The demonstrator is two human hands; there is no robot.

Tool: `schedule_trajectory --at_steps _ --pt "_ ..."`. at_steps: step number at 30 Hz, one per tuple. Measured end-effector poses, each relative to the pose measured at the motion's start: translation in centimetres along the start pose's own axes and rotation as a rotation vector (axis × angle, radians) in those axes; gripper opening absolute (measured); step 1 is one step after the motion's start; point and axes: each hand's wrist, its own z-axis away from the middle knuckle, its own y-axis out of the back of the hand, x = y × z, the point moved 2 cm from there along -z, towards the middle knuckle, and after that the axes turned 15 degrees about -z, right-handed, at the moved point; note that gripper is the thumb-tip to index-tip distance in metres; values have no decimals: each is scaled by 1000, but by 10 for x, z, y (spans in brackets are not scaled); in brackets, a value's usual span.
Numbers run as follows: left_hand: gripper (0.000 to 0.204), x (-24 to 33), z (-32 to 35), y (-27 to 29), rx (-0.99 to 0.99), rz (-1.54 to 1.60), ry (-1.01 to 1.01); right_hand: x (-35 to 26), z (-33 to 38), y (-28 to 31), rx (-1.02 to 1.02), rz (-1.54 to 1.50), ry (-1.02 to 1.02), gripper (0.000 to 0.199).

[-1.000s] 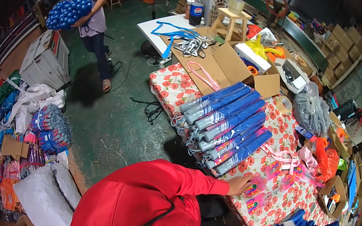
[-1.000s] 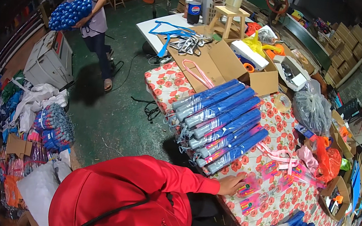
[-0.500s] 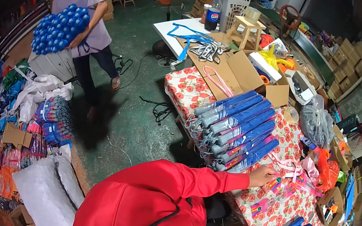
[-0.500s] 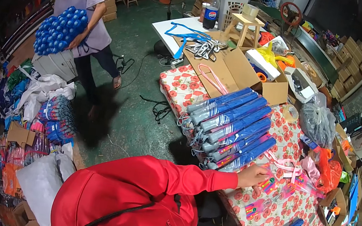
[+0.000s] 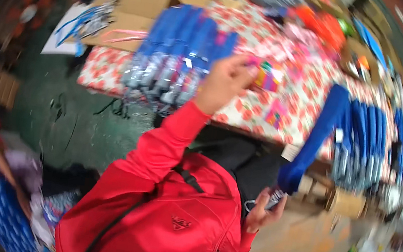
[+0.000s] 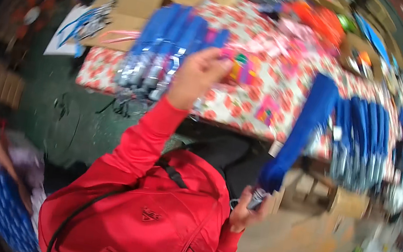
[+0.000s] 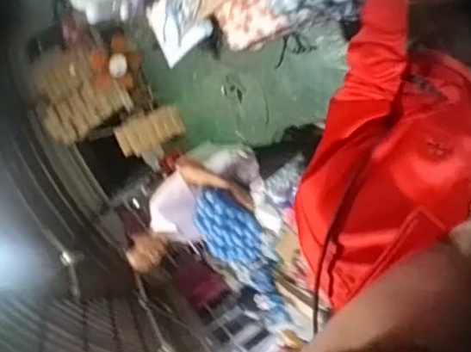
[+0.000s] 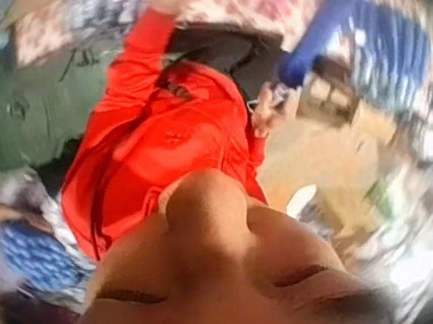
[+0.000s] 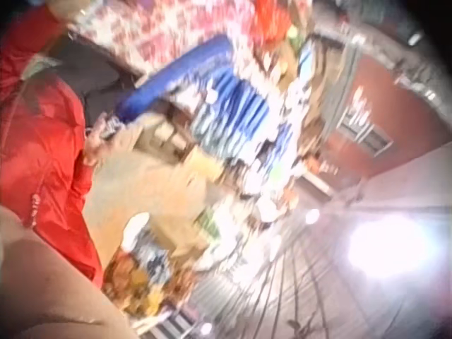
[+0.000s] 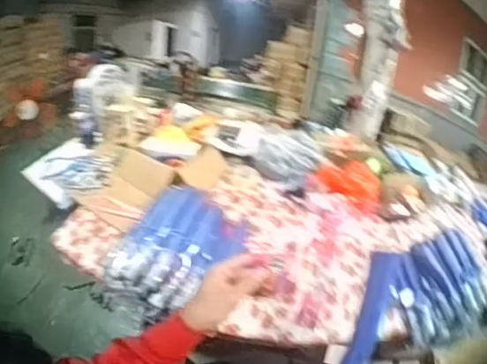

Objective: The person packages umbrellas by inserting them one at a time into plastic sleeve covers by hand.

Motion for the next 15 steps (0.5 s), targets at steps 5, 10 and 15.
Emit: schedule_trajectory --at_steps 5,10,15 --pt "26 21 -2 -21 -127 178 -111 -31 29 27 -201 361 243 47" --pt "21 15 -11 -25 -147 98 -93 -43 32 13 -332 270 337 54" --pt "25 2 -27 -26 -22 135 -207 -44 30 12 -281 337 206 43"
